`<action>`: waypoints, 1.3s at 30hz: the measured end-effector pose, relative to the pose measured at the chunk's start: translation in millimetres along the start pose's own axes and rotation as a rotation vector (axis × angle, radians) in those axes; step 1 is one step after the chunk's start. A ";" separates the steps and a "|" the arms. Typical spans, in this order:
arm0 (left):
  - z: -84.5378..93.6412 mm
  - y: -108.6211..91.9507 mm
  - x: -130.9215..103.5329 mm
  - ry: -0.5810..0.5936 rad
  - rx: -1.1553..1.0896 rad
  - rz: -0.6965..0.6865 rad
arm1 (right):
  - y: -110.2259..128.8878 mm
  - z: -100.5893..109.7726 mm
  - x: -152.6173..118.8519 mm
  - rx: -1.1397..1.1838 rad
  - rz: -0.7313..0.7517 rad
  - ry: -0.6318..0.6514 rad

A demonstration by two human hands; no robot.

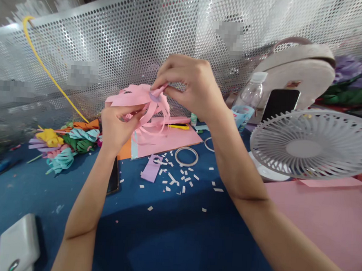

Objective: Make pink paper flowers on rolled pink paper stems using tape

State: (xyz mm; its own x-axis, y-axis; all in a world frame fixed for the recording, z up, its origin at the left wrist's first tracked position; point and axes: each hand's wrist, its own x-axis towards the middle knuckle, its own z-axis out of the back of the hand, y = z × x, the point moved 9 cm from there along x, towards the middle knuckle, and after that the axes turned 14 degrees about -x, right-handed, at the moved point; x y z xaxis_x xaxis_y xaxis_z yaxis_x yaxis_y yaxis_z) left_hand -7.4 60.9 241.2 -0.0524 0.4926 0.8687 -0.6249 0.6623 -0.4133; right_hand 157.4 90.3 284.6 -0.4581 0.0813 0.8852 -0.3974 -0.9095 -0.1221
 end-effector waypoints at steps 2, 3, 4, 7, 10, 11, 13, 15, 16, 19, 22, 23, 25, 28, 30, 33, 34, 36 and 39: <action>-0.7 1.6 0.2 0.014 -0.043 0.014 | -1.4 -1.3 -0.1 -0.028 -0.011 0.010; -1.0 2.1 0.4 0.020 -0.071 0.019 | -1.5 -1.7 -0.3 -0.037 -0.016 0.014; -1.3 2.3 0.5 0.024 -0.103 0.021 | -1.5 -1.7 -0.6 -0.044 -0.023 0.017; -2.0 1.9 0.7 0.027 -0.193 0.032 | -0.8 0.6 -1.5 -0.047 -0.053 0.008; -2.8 3.0 0.8 0.021 -0.265 0.059 | 1.3 3.0 -1.8 -0.052 -0.067 0.000; -3.3 3.0 0.9 0.023 -0.283 0.060 | 1.2 2.8 -1.6 -0.064 -0.077 0.008; -4.8 3.2 1.2 0.039 -0.314 0.055 | 0.5 2.6 -1.2 -0.100 -0.099 0.023; -7.3 4.3 1.5 0.069 -0.332 0.059 | 1.8 3.9 -0.5 -0.123 -0.095 0.015; -8.0 5.2 1.5 0.078 -0.335 0.068 | 3.5 5.0 -0.2 -0.116 -0.082 0.002; -7.7 8.0 1.5 0.079 -0.315 0.096 | 5.9 4.6 0.1 -0.059 -0.069 -0.007; -7.9 9.1 1.0 0.090 -0.289 0.108 | 3.8 -0.3 -0.8 -0.024 -0.105 0.018; -8.2 8.9 0.8 0.095 -0.289 0.104 | 3.6 -0.9 -1.0 -0.020 -0.111 0.013; -8.0 8.5 0.7 0.091 -0.295 0.094 | 4.5 -0.5 -1.1 -0.016 -0.105 -0.014; -7.7 8.7 0.6 0.080 -0.282 0.089 | 7.4 2.0 -0.5 0.004 -0.065 -0.072; -8.5 8.2 0.6 0.084 -0.270 0.089 | 8.7 5.3 -0.5 0.029 -0.026 -0.126; -8.5 5.3 0.7 0.085 -0.287 0.065 | 4.3 8.3 -1.3 0.019 -0.026 -0.179; -8.0 4.6 0.8 0.083 -0.295 0.055 | 1.7 7.5 -1.4 0.001 -0.043 -0.173; -7.4 4.4 0.8 0.083 -0.301 0.047 | -1.9 5.7 -1.4 -0.042 -0.075 -0.151; -6.7 5.1 1.1 0.094 -0.301 0.042 | 2.1 8.5 -1.3 -0.068 -0.065 -0.162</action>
State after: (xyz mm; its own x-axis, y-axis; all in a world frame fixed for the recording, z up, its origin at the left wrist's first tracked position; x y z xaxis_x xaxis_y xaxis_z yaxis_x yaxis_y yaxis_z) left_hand -5.5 68.6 238.1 0.0074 0.5638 0.8258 -0.3647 0.7705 -0.5228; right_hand 163.9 84.8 286.9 -0.2978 0.0673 0.9523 -0.4771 -0.8745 -0.0874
